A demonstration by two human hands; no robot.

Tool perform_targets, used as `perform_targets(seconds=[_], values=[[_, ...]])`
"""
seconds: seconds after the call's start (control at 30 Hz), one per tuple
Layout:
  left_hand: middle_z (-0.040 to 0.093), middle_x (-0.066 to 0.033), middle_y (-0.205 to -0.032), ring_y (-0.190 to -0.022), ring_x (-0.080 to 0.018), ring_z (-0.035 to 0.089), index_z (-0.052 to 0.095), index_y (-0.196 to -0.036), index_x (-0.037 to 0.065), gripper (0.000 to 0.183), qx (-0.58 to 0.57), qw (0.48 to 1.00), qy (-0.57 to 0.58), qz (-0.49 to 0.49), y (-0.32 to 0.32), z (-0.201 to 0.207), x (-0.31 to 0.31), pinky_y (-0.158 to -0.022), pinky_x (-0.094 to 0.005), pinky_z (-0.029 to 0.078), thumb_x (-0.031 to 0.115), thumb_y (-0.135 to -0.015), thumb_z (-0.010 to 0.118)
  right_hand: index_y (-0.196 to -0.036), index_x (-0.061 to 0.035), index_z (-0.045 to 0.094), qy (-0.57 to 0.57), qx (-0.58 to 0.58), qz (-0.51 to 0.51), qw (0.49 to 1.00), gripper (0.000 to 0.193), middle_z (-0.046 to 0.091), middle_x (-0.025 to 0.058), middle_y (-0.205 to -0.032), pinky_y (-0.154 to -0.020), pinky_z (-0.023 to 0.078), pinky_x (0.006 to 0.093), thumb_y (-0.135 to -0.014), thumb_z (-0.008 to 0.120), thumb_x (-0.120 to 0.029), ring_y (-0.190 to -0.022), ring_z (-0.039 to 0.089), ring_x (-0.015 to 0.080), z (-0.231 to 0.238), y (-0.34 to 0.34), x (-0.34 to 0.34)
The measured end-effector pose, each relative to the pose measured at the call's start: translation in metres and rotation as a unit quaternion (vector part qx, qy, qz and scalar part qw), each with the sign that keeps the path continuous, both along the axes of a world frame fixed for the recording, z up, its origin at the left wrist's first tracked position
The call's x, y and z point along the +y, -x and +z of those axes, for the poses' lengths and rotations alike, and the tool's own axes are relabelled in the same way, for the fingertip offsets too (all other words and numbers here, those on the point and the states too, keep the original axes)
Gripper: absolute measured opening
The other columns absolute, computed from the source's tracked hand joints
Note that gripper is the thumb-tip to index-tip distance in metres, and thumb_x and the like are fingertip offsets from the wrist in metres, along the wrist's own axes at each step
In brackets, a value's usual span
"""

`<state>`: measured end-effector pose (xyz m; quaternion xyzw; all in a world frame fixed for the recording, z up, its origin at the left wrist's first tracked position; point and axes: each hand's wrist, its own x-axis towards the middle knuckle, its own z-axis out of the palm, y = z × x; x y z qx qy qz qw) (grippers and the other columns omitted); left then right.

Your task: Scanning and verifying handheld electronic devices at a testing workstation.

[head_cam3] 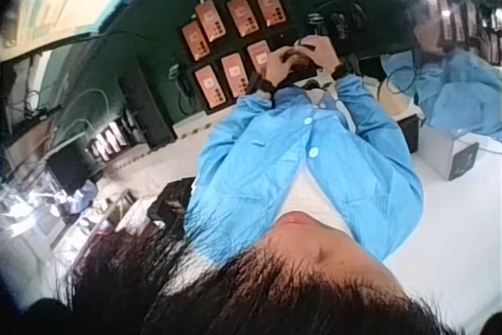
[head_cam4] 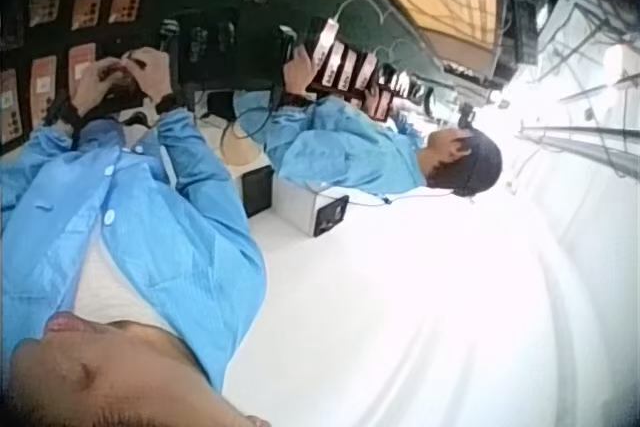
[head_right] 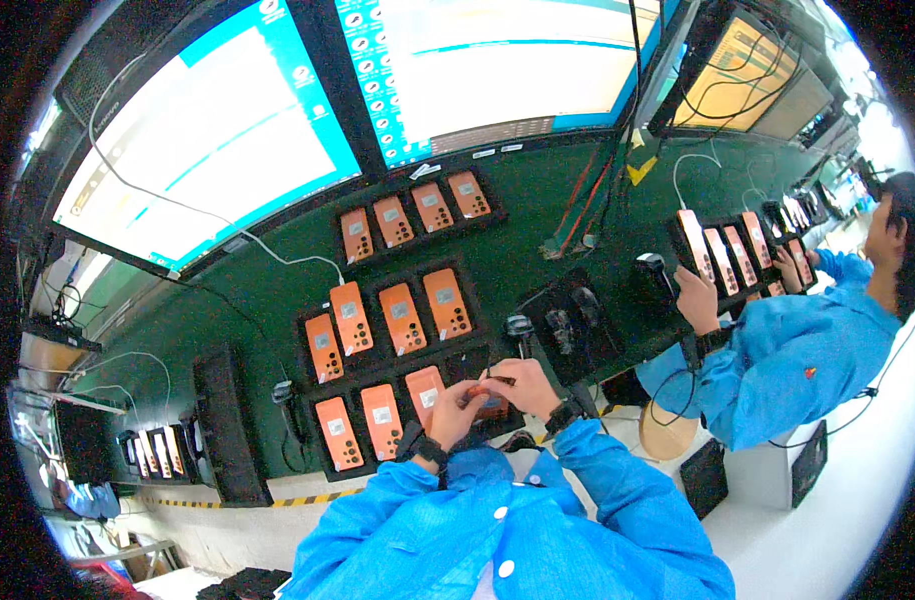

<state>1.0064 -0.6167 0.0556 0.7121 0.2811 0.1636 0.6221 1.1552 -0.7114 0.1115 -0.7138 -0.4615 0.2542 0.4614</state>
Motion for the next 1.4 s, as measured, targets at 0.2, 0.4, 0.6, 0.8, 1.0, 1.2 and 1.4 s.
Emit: perform_targets(seconds=[0.2, 0.4, 0.6, 0.8, 1.0, 1.2, 1.4], values=[[0.066, -0.0066, -0.085, -0.074, -0.0099, 0.060, 0.062, -0.106, 0.000, 0.026, -0.039, 0.998, -0.026, -0.031, 0.004, 0.004, -0.002, -0.066, -0.0247, 0.047, 0.009, -0.082, 0.064, -0.083, -0.0044, 0.068, -0.048, -0.087, -0.023, 0.995, 0.019, 0.064, 0.0128, -0.091, -0.069, 0.050, 0.0336, -0.073, 0.071, -0.021, -0.081, 0.063, 0.0261, -0.022, 0.009, -0.012], [0.066, -0.0077, -0.090, -0.080, -0.0120, 0.061, 0.059, -0.106, -0.002, 0.032, 0.018, 0.999, -0.027, -0.026, -0.003, -0.048, 0.005, -0.069, -0.0275, 0.049, 0.016, -0.080, 0.069, -0.124, -0.0089, 0.052, 0.012, 0.076, -0.159, 0.984, 0.051, 0.056, 0.0113, -0.118, -0.078, 0.048, 0.0307, -0.077, 0.070, -0.019, -0.090, 0.059, 0.0196, -0.037, 0.035, -0.041], [0.065, -0.0155, -0.092, -0.083, -0.0273, 0.063, 0.054, -0.104, -0.002, 0.030, 0.108, 0.975, -0.019, 0.191, -0.039, -0.065, 0.022, -0.073, -0.0361, 0.049, 0.013, -0.079, 0.063, -0.117, -0.0074, 0.054, 0.158, 0.262, -0.242, 0.921, 0.036, 0.065, 0.0105, -0.094, -0.066, 0.050, 0.0295, -0.085, 0.060, -0.023, -0.076, 0.063, 0.0186, -0.185, 0.043, -0.163], [0.064, -0.0135, -0.092, -0.082, -0.0207, 0.063, 0.053, -0.111, 0.000, 0.035, 0.083, 0.996, -0.020, -0.005, 0.035, -0.028, -0.012, -0.073, -0.0312, 0.051, 0.015, -0.081, 0.062, -0.113, -0.0104, 0.055, 0.353, 0.392, -0.406, 0.746, 0.031, 0.065, 0.0090, -0.087, -0.054, 0.049, 0.0315, -0.085, 0.059, -0.023, -0.070, 0.062, 0.0190, -0.231, 0.098, -0.279], [0.066, -0.0104, -0.087, -0.078, -0.0187, 0.065, 0.059, -0.104, 0.007, 0.023, 0.125, 0.987, 0.051, -0.082, 0.121, -0.017, -0.041, -0.071, -0.0308, 0.051, 0.017, -0.084, 0.059, -0.109, -0.0110, 0.058, 0.422, 0.406, -0.282, 0.761, 0.028, 0.065, 0.0095, -0.091, -0.055, 0.048, 0.0324, -0.085, 0.060, -0.024, -0.068, 0.060, 0.0182, -0.230, 0.097, -0.251], [0.067, -0.0108, -0.090, -0.080, -0.0228, 0.065, 0.061, -0.103, 0.006, 0.026, 0.193, 0.981, 0.002, 0.036, 0.199, -0.036, -0.021, -0.072, -0.0334, 0.051, 0.022, -0.083, 0.060, -0.115, -0.0093, 0.057, 0.428, 0.244, 0.072, 0.867, 0.035, 0.063, 0.0101, -0.104, -0.076, 0.048, 0.0341, -0.089, 0.055, -0.032, -0.088, 0.060, 0.0201, -0.237, 0.094, -0.149], [0.066, -0.0141, -0.089, -0.081, -0.0242, 0.065, 0.060, -0.104, 0.004, 0.025, 0.171, 0.944, 0.123, 0.253, 0.342, -0.105, -0.024, -0.072, -0.0343, 0.051, 0.018, -0.083, 0.059, -0.109, -0.0034, 0.061, 0.405, 0.036, 0.297, 0.864, 0.045, 0.064, 0.0146, -0.102, -0.086, 0.044, 0.0366, -0.089, 0.048, -0.042, -0.093, 0.060, 0.0266, -0.199, 0.144, -0.051]])
